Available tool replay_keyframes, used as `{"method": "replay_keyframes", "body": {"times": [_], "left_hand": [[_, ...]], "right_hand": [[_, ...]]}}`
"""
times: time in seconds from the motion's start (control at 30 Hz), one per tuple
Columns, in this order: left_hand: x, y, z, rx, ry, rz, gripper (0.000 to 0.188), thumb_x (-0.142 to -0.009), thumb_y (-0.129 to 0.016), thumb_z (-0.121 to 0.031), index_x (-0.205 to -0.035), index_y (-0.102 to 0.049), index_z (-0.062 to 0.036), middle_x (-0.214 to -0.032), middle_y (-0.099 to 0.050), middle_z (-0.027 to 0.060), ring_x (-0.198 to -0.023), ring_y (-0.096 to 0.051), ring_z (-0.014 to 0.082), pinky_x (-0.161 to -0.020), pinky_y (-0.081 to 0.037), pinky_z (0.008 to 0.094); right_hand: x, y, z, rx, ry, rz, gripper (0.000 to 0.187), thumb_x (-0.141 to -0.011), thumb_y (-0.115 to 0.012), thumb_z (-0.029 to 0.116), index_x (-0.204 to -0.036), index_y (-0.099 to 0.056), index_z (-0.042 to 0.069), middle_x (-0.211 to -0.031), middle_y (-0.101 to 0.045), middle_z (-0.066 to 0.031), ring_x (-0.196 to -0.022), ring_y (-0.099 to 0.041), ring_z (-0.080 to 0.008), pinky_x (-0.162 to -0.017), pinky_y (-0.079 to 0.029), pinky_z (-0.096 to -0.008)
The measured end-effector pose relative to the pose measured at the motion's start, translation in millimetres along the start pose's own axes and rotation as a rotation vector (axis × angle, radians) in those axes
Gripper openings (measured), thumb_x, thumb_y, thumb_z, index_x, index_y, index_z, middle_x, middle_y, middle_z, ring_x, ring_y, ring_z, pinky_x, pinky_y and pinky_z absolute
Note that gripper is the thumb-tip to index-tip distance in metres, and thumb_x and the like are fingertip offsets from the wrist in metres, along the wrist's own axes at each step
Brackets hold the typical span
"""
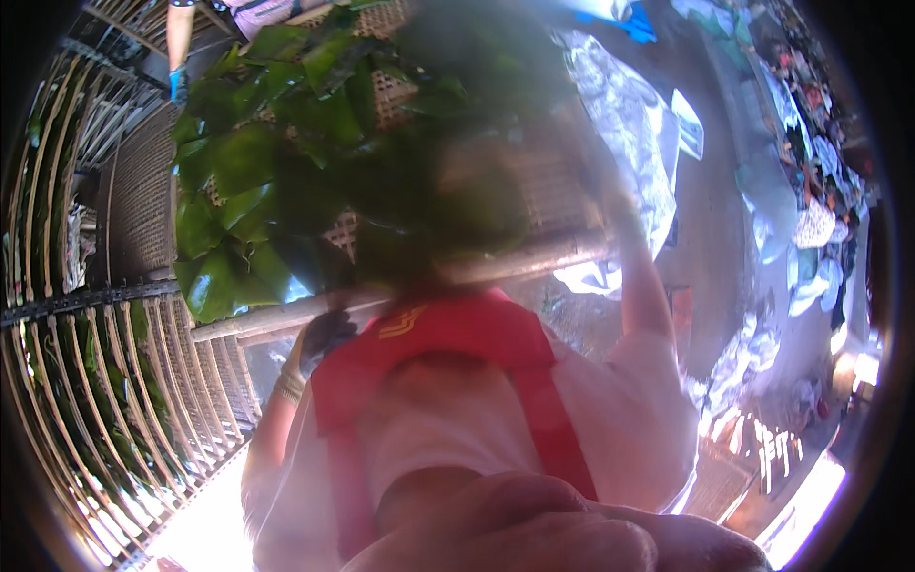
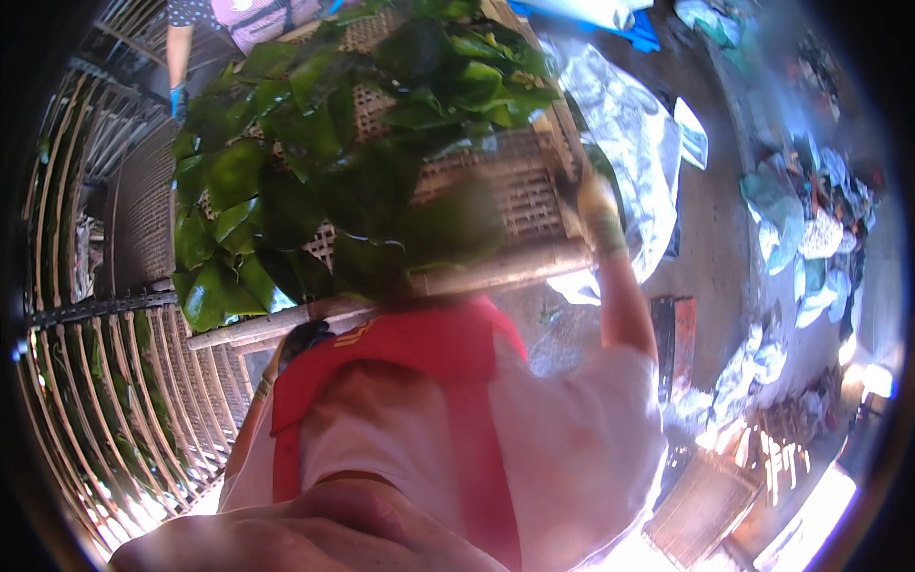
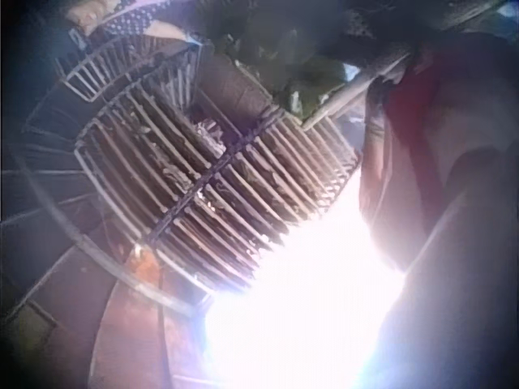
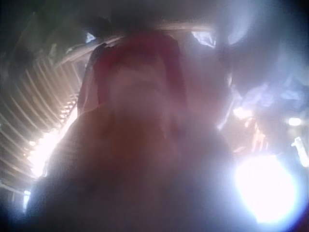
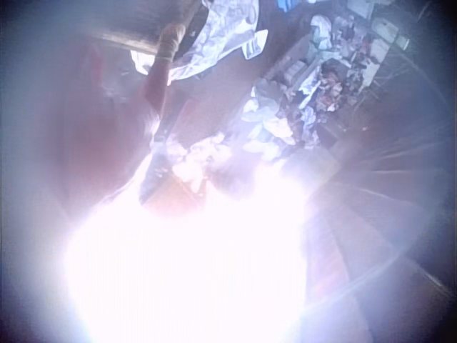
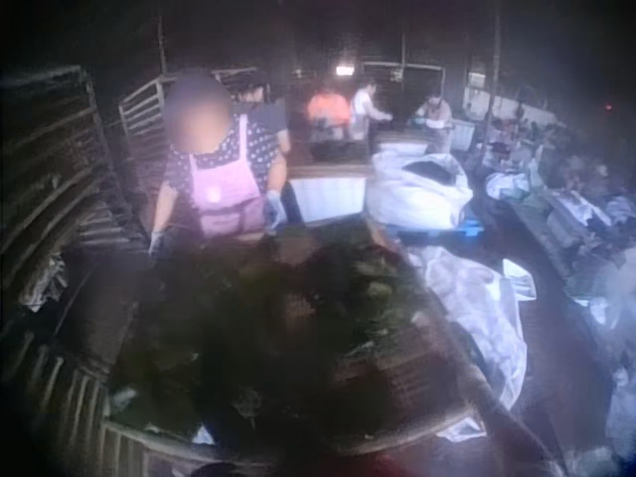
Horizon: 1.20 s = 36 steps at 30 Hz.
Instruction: The person moves woven trays of green leaves from a rack to a workspace, transfers more leaves from a large white bag onto the trays by hand, and arranges the leaves into organized stacks.
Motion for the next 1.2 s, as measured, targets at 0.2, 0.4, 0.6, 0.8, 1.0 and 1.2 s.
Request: {"method": "replay_keyframes", "body": {"times": [0.2,0.4,0.6,0.8,1.0,1.2], "left_hand": [[6.0,-7.3,-48.1,-0.367,-0.319,-0.229,0.026,-0.080,-0.057,-0.016,-0.102,-0.059,-0.0014,-0.098,-0.062,0.0163,-0.091,-0.060,0.0272,-0.082,-0.048,0.0392],[3.1,-1.5,-69.8,-0.961,-0.346,-0.318,0.021,-0.075,-0.058,-0.020,-0.089,-0.064,-0.0053,-0.090,-0.062,0.0164,-0.085,-0.058,0.0305,-0.074,-0.048,0.0374],[-28.2,50.3,21.3,0.060,-0.155,-0.149,0.045,-0.087,-0.052,-0.041,-0.112,-0.059,-0.0051,-0.109,-0.063,0.0148,-0.100,-0.058,0.0278,-0.094,-0.043,0.0385],[-6.6,34.6,10.5,0.878,-0.053,-0.248,0.034,-0.092,-0.042,-0.032,-0.106,-0.059,-0.0062,-0.098,-0.063,0.0122,-0.090,-0.058,0.0239,-0.086,-0.046,0.0342],[-5.1,57.6,-46.0,-1.309,-0.319,-0.533,0.016,-0.078,-0.050,-0.010,-0.088,-0.061,-0.0075,-0.093,-0.062,0.0098,-0.094,-0.055,0.0244,-0.089,-0.043,0.0336],[19.8,85.5,-80.9,-1.319,-0.598,-0.690,0.019,-0.085,-0.045,-0.012,-0.099,-0.056,-0.0082,-0.079,-0.059,0.0071,-0.079,-0.058,0.0201,-0.081,-0.047,0.0300]], "right_hand": [[67.6,-32.3,-50.5,0.444,-0.117,0.021,0.020,-0.082,-0.045,0.013,-0.096,-0.059,0.007,-0.086,-0.063,-0.0228,-0.082,-0.062,-0.0393,-0.071,-0.050,-0.0461],[55.7,-39.3,-26.6,0.481,-0.141,-0.009,0.018,-0.081,-0.046,0.012,-0.088,-0.061,0.007,-0.086,-0.064,-0.0200,-0.082,-0.063,-0.0368,-0.071,-0.051,-0.0434],[36.9,-96.3,-175.7,-0.056,-0.447,0.281,0.030,-0.090,-0.042,0.021,-0.099,-0.060,-0.001,-0.088,-0.064,-0.0149,-0.080,-0.062,-0.0275,-0.071,-0.050,-0.0350],[111.1,-107.5,-10.1,-1.189,-0.775,0.348,0.027,-0.091,-0.053,0.016,-0.109,-0.056,-0.003,-0.082,-0.060,-0.0041,-0.055,-0.052,-0.0120,-0.052,-0.043,-0.0215],[105.2,-111.1,32.0,-0.947,-0.334,0.423,0.030,-0.095,-0.042,0.016,-0.115,-0.052,-0.003,-0.095,-0.061,-0.0068,-0.082,-0.059,-0.0164,-0.070,-0.050,-0.0268],[89.1,-146.6,77.8,-1.198,-0.186,0.541,0.034,-0.098,-0.037,0.021,-0.119,-0.050,-0.002,-0.104,-0.059,-0.0078,-0.093,-0.058,-0.0166,-0.083,-0.048,-0.0273]]}}
Point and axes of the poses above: each hand's wrist, its own x-axis away from the middle knuckle, its own y-axis out of the back of the hand, z = x × y, the point moved 10 cm from there along -x, towards the middle knuckle
